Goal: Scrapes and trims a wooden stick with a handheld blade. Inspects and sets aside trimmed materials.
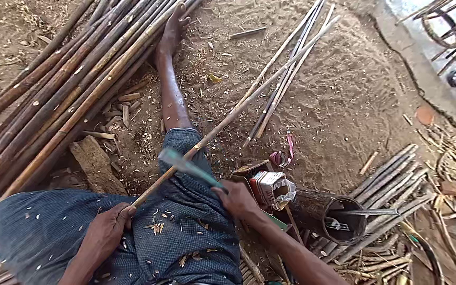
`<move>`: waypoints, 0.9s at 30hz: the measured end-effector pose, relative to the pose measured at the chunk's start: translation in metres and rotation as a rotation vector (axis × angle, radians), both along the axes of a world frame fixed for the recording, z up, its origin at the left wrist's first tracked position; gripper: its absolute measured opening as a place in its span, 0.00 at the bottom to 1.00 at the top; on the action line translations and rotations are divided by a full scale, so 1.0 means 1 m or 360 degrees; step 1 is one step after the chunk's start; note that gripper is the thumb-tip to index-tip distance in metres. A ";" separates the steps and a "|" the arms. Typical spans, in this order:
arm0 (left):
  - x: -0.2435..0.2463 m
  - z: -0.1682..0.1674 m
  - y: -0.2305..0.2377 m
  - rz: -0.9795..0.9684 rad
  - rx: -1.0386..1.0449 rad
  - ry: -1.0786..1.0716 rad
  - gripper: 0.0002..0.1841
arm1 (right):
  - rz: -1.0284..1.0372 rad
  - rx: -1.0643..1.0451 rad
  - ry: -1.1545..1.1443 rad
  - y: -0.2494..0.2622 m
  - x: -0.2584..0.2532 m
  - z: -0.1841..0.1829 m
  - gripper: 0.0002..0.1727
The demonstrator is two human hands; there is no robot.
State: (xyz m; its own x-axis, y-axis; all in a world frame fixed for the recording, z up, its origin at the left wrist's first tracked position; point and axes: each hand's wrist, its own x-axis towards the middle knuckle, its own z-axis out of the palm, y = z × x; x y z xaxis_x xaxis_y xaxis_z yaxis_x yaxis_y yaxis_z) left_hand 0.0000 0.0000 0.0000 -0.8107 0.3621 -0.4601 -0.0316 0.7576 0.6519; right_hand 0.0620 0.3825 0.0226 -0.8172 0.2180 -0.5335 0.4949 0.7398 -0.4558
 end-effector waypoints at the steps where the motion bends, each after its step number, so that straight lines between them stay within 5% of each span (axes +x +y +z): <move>1: -0.001 0.003 0.000 -0.0003 -0.0044 -0.0037 0.27 | -0.0044 -0.0043 -0.0036 0.001 0.001 0.003 0.26; 5: -0.002 0.002 0.004 -0.0024 -0.0142 -0.0037 0.25 | -0.0714 -0.0210 0.0158 0.024 -0.006 -0.004 0.33; 8: -0.005 0.006 0.005 -0.0007 -0.0123 -0.0096 0.24 | -0.0128 -0.0050 -0.0002 -0.002 0.002 0.006 0.27; 12: -0.008 -0.002 0.002 0.0007 0.0003 -0.0149 0.25 | -0.0693 -0.0169 0.0146 0.029 -0.009 0.001 0.34; 16: -0.011 -0.001 -0.002 -0.0002 0.0110 -0.0208 0.26 | -0.0089 -0.0048 -0.0082 -0.005 -0.005 0.011 0.27; 20: -0.013 -0.013 -0.005 -0.0054 0.0139 -0.0191 0.23 | -0.0631 -0.0055 0.0116 0.033 -0.023 -0.009 0.32; 24: -0.015 -0.012 -0.005 -0.0031 0.0170 -0.0166 0.25 | -0.0080 -0.0061 -0.0033 -0.008 -0.006 0.010 0.27; 27: -0.014 -0.015 -0.002 -0.0018 0.0145 -0.0128 0.25 | -0.0679 -0.0184 0.0157 0.023 -0.011 0.000 0.33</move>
State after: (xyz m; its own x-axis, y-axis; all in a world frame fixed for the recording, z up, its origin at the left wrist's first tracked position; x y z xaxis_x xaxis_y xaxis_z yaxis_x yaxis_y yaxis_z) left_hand -0.0139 -0.0024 -0.0154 -0.7681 0.4144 -0.4881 -0.0781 0.6960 0.7138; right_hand 0.0512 0.4051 0.0225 -0.7155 0.4900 -0.4980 0.6944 0.4208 -0.5837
